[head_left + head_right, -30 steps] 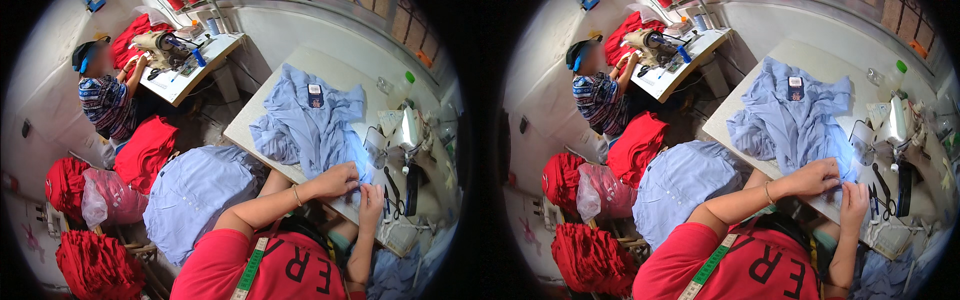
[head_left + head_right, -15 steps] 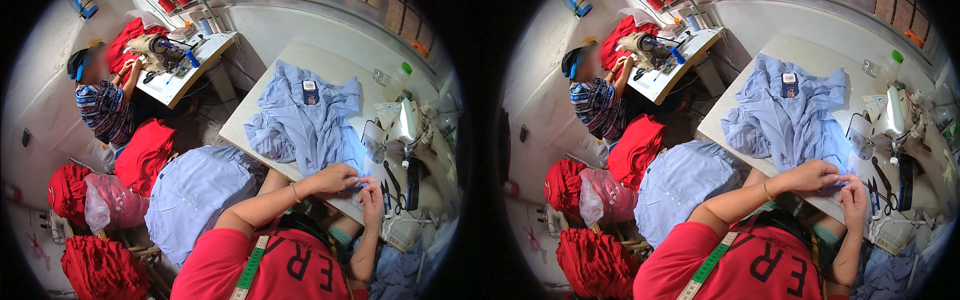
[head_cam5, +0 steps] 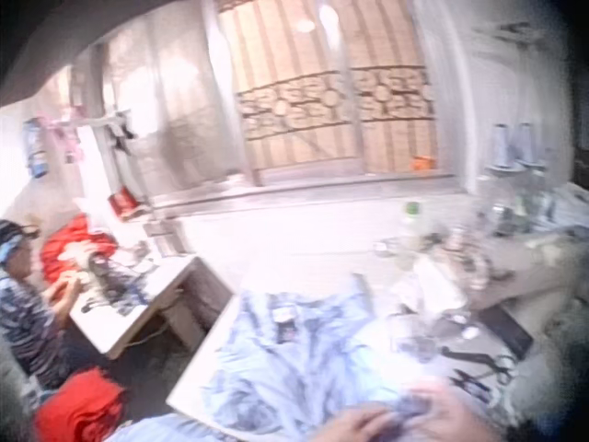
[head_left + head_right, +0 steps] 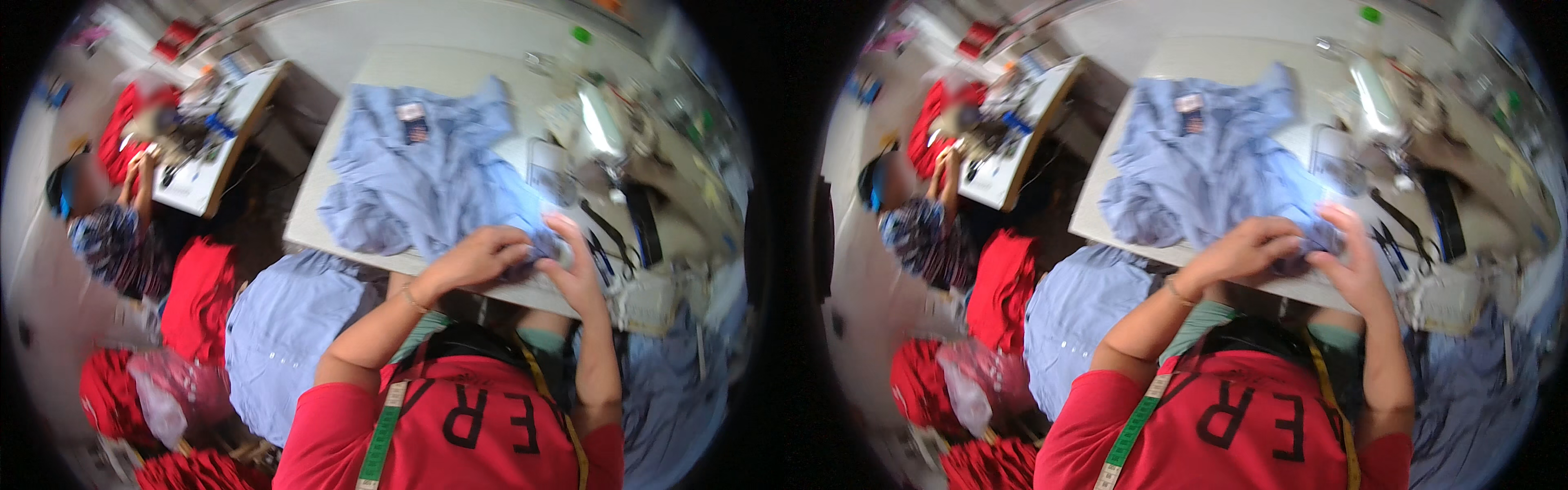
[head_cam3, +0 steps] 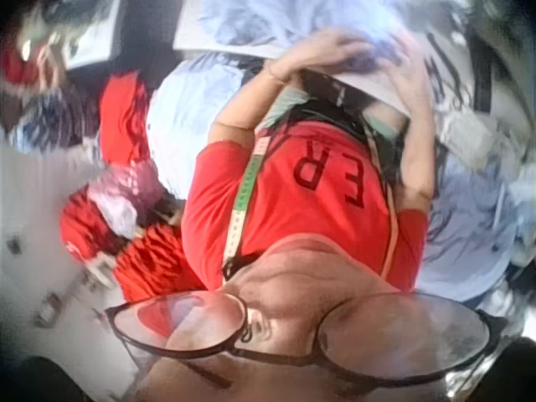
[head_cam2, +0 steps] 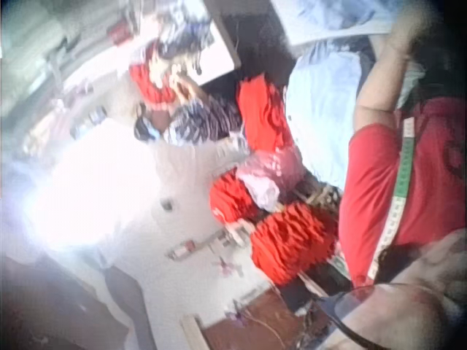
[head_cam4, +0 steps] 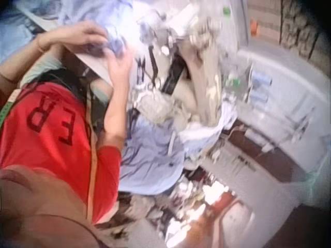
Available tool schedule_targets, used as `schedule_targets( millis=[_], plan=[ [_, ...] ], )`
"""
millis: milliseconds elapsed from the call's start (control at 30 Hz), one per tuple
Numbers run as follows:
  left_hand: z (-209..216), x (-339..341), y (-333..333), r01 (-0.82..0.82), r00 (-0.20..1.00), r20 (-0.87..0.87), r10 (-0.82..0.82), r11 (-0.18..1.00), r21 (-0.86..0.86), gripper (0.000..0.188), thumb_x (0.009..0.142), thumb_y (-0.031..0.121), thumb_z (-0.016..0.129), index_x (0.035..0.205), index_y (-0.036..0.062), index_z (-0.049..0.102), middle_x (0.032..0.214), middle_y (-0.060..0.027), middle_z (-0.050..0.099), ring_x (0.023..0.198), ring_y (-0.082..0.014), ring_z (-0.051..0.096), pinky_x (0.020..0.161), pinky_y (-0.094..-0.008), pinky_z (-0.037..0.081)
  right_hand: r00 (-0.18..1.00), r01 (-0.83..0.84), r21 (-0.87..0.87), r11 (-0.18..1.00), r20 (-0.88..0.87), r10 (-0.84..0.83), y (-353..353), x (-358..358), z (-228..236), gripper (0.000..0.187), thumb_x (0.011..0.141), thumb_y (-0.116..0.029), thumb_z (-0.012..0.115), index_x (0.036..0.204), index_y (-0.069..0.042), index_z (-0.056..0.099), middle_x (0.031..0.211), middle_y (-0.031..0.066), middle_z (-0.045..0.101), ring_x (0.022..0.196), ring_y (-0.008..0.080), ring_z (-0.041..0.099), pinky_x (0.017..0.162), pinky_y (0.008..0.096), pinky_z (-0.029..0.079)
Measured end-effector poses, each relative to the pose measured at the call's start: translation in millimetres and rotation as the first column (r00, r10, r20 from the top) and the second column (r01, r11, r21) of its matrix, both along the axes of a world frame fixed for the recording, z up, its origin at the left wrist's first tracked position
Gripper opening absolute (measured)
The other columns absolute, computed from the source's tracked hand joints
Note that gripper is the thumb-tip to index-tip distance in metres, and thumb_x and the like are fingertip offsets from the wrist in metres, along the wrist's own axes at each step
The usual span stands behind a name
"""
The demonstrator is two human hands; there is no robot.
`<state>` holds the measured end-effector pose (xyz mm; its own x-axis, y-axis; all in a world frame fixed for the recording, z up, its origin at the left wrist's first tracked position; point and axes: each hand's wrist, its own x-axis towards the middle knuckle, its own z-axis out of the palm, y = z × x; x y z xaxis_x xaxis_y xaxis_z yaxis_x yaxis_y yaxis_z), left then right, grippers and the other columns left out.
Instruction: The person picks up a light blue shirt, unfolds it on a sewing machine table, and uses thread-cutting shears to trim loose threads from the collar and seams. They move the shirt to access different areas and handle other shirts from a pile.
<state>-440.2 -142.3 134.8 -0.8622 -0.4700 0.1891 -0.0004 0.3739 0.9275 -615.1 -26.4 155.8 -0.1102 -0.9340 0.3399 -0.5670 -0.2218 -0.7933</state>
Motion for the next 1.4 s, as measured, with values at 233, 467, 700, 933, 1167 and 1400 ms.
schedule_targets(
  millis=[233,467,700,933,1167,1400],
  plan=[
    [23.5,19.2,-4.0,-0.096,0.988,0.136,0.073,0.981,0.170,0.020,0.091,0.016,0.055,0.098,-0.0024,0.062,0.078,-0.0094,0.061,0.071,-0.0144,0.055,0.066,-0.0282,0.044,0.988,-0.153,0.240,0.959,0.018,0.153,-15.9,1.1,1.6,0.026,0.080,-0.021,0.068,0.101,-0.007,0.063,0.089,0.0053,0.064,0.084,0.0155,0.059,0.103,0.0425,0.027],
    [23.4,21.0,5.1,-0.175,0.975,0.134,0.177,0.984,-0.021,0.015,0.088,0.011,0.058,0.096,-0.0018,0.062,0.075,-0.0110,0.059,0.067,-0.0182,0.055,0.063,-0.0302,0.044,0.912,-0.192,0.259,0.947,0.403,0.074,-13.6,5.8,-14.0,0.021,0.081,-0.011,0.065,0.097,0.000,0.062,0.088,0.0055,0.059,0.081,0.0122,0.054,0.078,0.0250,0.044],
    [32.6,22.1,11.9,-0.207,0.970,0.068,0.234,0.939,-0.273,0.013,0.085,0.007,0.060,0.095,-0.0006,0.061,0.078,-0.0124,0.058,0.071,-0.0262,0.058,0.064,-0.0318,0.045,0.969,-0.129,0.152,0.980,0.229,0.092,-9.3,4.8,3.4,0.013,0.075,-0.005,0.067,0.082,-0.004,0.057,0.078,0.0001,0.054,0.073,0.0117,0.051,0.073,0.0252,0.042],
    [44.0,26.8,80.4,0.066,0.994,0.077,-0.079,0.986,0.155,0.025,0.088,0.014,0.061,0.108,0.0010,0.057,0.095,-0.0093,0.059,0.088,-0.0211,0.058,0.075,-0.0319,0.046,0.891,-0.005,-0.349,0.937,-0.428,-0.154,3.2,6.7,-4.9,0.017,0.070,-0.009,0.065,0.084,-0.013,0.058,0.077,-0.0002,0.050,0.071,0.0177,0.054,0.087,0.0401,0.037],
    [-15.5,-2.7,84.8,-0.057,0.926,-0.153,0.345,0.527,0.848,0.026,0.091,0.020,0.059,0.106,-0.0014,0.060,0.099,-0.0067,0.064,0.090,-0.0132,0.060,0.079,-0.0268,0.049,0.780,-0.027,-0.510,0.860,-0.548,-0.301,12.5,8.6,-18.5,0.019,0.072,-0.016,0.064,0.089,-0.019,0.058,0.079,-0.0042,0.046,0.069,0.0110,0.054,0.086,0.0367,0.037],
    [-11.5,0.6,65.2,-0.177,0.914,-0.071,0.400,0.549,0.817,0.017,0.087,0.012,0.064,0.100,0.0012,0.063,0.094,-0.0034,0.065,0.086,-0.0110,0.060,0.078,-0.0254,0.048,0.793,-0.004,-0.488,0.873,-0.534,-0.295,14.8,9.7,-27.8,0.018,0.072,-0.015,0.064,0.089,-0.020,0.059,0.083,-0.0047,0.049,0.072,0.0106,0.053,0.084,0.0353,0.038]
  ],
)
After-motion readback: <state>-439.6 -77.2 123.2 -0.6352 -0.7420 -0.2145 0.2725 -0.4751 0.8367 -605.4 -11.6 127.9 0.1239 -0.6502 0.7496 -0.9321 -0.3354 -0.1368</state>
